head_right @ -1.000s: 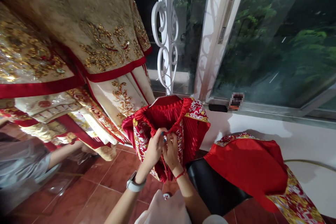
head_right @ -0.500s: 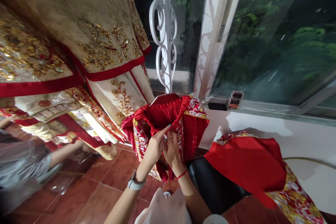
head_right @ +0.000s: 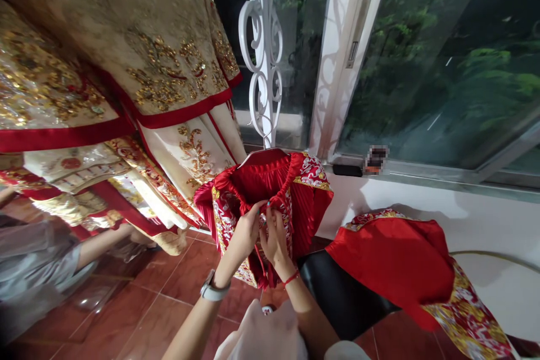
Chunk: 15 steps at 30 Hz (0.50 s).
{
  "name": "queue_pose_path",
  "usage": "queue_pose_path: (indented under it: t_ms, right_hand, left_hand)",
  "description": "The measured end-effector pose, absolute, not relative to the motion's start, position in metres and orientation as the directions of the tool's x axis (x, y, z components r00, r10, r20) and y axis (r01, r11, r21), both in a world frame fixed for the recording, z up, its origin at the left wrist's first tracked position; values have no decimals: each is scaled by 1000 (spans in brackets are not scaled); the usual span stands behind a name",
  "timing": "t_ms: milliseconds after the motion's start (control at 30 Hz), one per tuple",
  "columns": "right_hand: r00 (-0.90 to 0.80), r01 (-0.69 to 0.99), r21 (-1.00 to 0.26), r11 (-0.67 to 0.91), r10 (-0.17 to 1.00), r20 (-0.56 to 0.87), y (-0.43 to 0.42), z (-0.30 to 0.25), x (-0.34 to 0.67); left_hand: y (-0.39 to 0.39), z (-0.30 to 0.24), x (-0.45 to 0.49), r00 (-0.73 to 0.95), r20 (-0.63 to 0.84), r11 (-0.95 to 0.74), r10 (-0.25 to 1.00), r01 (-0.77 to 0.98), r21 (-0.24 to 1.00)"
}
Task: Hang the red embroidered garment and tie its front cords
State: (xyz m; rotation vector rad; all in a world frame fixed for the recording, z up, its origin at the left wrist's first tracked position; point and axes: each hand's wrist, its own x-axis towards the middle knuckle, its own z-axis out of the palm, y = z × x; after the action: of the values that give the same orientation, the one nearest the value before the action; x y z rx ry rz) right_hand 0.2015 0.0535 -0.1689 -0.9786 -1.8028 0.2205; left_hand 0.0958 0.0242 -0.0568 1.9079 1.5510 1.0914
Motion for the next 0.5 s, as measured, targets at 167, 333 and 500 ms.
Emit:
queue_pose_path:
  t_ms: [167, 333, 500]
  right_hand:
    - [-66, 495, -607, 622, 723, 687, 58, -159, 205]
    - [35, 382, -667, 640, 711, 702, 72, -127, 211]
    - [-141, 402, -645, 649, 740, 657, 71, -108, 221]
  left_hand:
    - [25, -48, 92, 82, 221, -212, 972, 713, 669]
    - [20, -49, 88, 83, 200, -191, 976, 762, 619]
    - [17, -49, 86, 74, 237, -219, 969, 706, 673]
